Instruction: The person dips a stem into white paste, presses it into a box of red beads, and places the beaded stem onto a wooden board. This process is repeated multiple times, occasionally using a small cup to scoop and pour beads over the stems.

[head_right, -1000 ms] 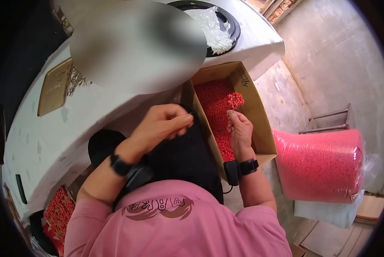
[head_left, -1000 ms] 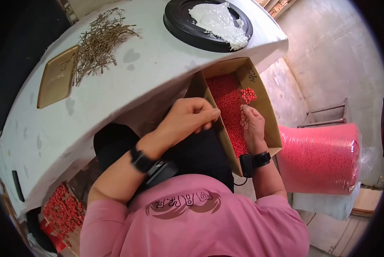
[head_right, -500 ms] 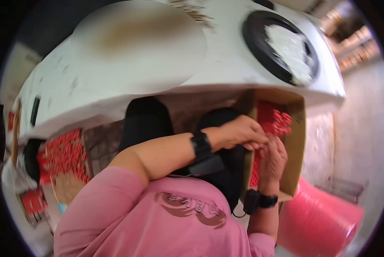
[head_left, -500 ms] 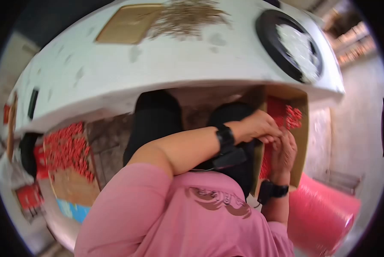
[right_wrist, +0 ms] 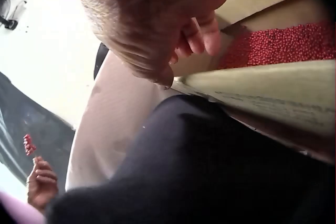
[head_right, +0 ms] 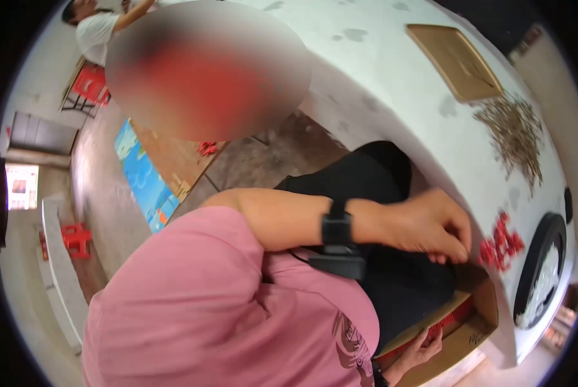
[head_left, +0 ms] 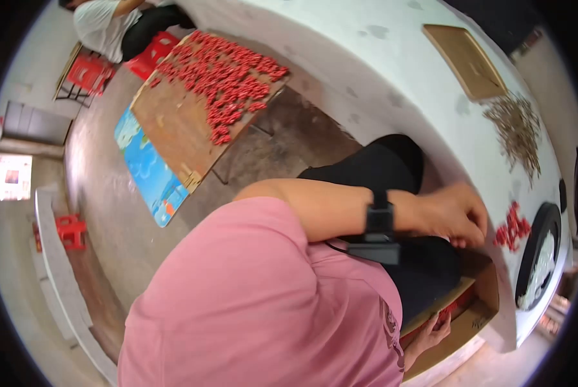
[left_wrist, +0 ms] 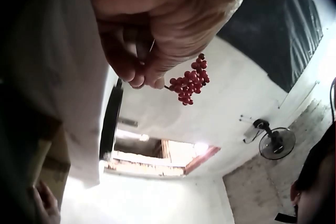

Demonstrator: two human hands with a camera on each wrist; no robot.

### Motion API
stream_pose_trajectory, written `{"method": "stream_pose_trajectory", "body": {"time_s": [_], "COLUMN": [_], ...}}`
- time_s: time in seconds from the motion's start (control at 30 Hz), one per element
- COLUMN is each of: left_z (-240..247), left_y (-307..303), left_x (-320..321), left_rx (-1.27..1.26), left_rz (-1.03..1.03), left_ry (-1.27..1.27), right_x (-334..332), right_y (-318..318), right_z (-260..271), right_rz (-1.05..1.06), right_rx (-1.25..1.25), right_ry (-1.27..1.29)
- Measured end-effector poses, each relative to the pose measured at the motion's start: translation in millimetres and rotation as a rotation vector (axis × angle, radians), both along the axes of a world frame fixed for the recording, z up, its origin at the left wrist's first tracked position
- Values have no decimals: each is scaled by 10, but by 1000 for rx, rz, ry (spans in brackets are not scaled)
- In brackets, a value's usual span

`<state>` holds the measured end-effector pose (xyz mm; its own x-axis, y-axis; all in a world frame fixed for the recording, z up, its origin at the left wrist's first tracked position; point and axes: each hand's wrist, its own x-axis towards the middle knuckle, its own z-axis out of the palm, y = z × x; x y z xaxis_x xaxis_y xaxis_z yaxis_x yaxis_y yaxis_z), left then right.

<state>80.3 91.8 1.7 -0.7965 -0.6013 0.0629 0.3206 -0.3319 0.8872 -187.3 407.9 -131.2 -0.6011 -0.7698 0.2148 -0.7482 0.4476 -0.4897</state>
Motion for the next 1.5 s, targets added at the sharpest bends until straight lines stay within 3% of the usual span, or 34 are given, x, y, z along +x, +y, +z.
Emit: {"method": "stream_pose_trajectory", "body": {"time_s": [0.13, 0.3, 0.4, 0.43, 0.53, 0.57, 0.77, 1.03, 1.1, 1.17, 1.3, 1.5], "left_z": [-29, -269, -481, -524, -767, -857, -1177, -1492, -1575, -1595, -1710, -1695], "left_y": [-69, 314, 617, 693, 813, 823, 573, 317, 283, 262, 252, 257], "left_x": [1255, 2738, 3550, 3799, 4514, 4717, 5363, 5546, 5579, 5545, 5593, 5556], "left_rx": [13, 69, 110, 132, 134, 122, 202, 261, 263, 251, 255, 275], "left_rz": [418, 883, 1127, 1184, 1344, 1394, 1436, 1446, 1429, 1429, 1385, 1362], "left_ry": [-238, -556, -700, -758, -907, -954, -1088, -1052, -1033, -1057, -1037, -1088], "right_x": [149, 324, 28, -52, -557, -500, -544, -969, -839, 157, -184, -382], "right_y": [-19, -66, 43, 90, 225, 204, 256, 460, 446, 19, 156, 231], "right_z": [-10, -135, -402, -509, -1033, -988, -1010, -1396, -1299, -360, -570, -722], "right_rz": [-7, -9, -41, -50, 57, 89, 98, 222, 201, 65, 53, -20], "right_rx": [198, 104, 101, 156, -79, -91, -81, -202, -185, 24, 22, 80], "right_ry": [16, 71, -43, 34, 159, 191, 90, 80, 86, 29, -211, -143]}}
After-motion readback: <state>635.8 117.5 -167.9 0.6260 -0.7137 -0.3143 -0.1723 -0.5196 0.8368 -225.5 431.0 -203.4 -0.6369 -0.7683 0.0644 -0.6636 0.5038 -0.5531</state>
